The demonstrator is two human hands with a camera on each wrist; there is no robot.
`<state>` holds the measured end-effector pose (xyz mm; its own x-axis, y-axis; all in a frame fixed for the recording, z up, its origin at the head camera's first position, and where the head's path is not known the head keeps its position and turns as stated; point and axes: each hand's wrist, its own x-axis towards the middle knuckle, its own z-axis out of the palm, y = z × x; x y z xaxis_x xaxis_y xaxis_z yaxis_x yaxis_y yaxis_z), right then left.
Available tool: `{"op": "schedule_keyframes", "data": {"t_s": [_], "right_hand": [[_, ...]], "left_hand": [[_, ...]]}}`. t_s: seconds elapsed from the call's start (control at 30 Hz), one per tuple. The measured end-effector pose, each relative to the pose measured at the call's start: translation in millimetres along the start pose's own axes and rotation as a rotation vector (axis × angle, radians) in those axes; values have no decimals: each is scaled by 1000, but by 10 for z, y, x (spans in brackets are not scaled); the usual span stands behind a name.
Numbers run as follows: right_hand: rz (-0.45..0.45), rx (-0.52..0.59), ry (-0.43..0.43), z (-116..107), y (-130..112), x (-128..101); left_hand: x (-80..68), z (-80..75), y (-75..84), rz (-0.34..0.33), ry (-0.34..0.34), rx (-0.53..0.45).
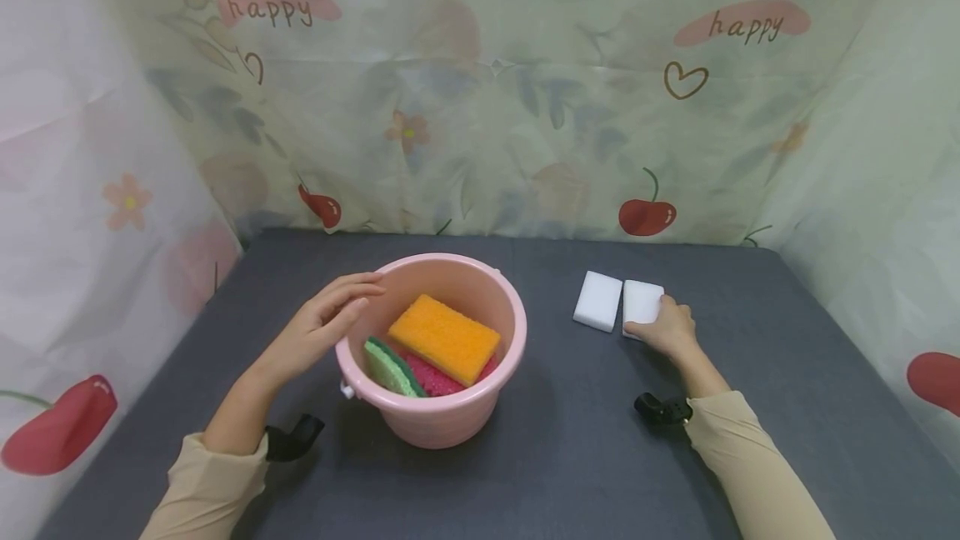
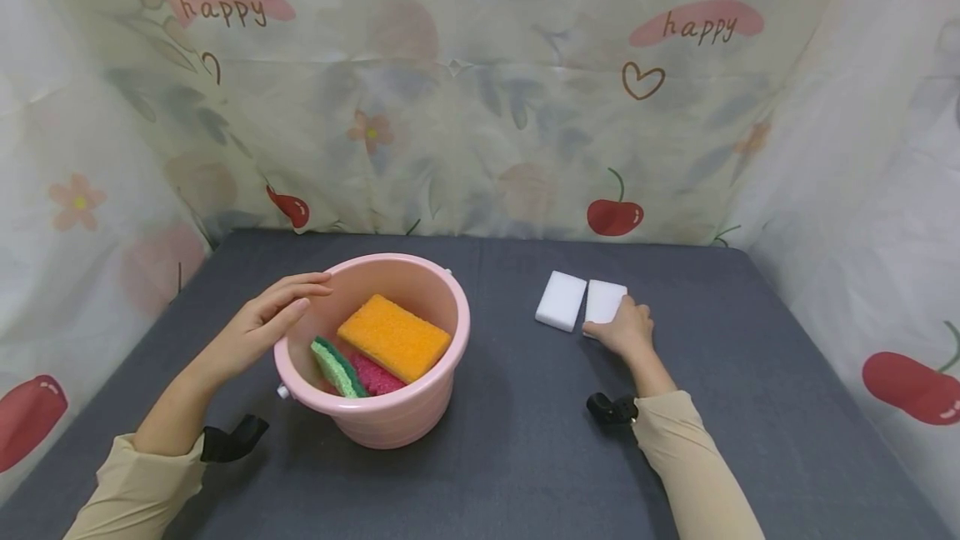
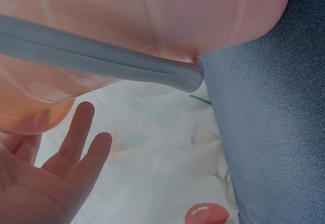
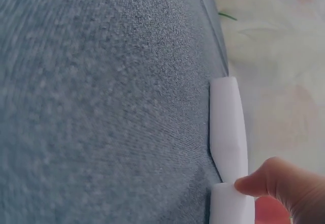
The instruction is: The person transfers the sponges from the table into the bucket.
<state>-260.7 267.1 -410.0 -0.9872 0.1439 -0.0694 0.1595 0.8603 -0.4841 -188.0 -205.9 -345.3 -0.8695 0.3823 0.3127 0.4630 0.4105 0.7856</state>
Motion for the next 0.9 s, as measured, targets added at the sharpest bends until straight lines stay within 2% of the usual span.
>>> {"op": "schedule_keyframes", "data": {"t_s": [0.27, 0.6, 0.9], "right_hand": [[1, 18, 67, -58, -4, -32], [-5, 127, 105, -135, -80, -72], [-60, 166, 161, -185, -156, -137]], "left_hand": [[3, -7, 18, -11, -2, 11], [4, -4, 23, -10, -2, 13], [4, -1, 10, 2, 2, 6]]}}
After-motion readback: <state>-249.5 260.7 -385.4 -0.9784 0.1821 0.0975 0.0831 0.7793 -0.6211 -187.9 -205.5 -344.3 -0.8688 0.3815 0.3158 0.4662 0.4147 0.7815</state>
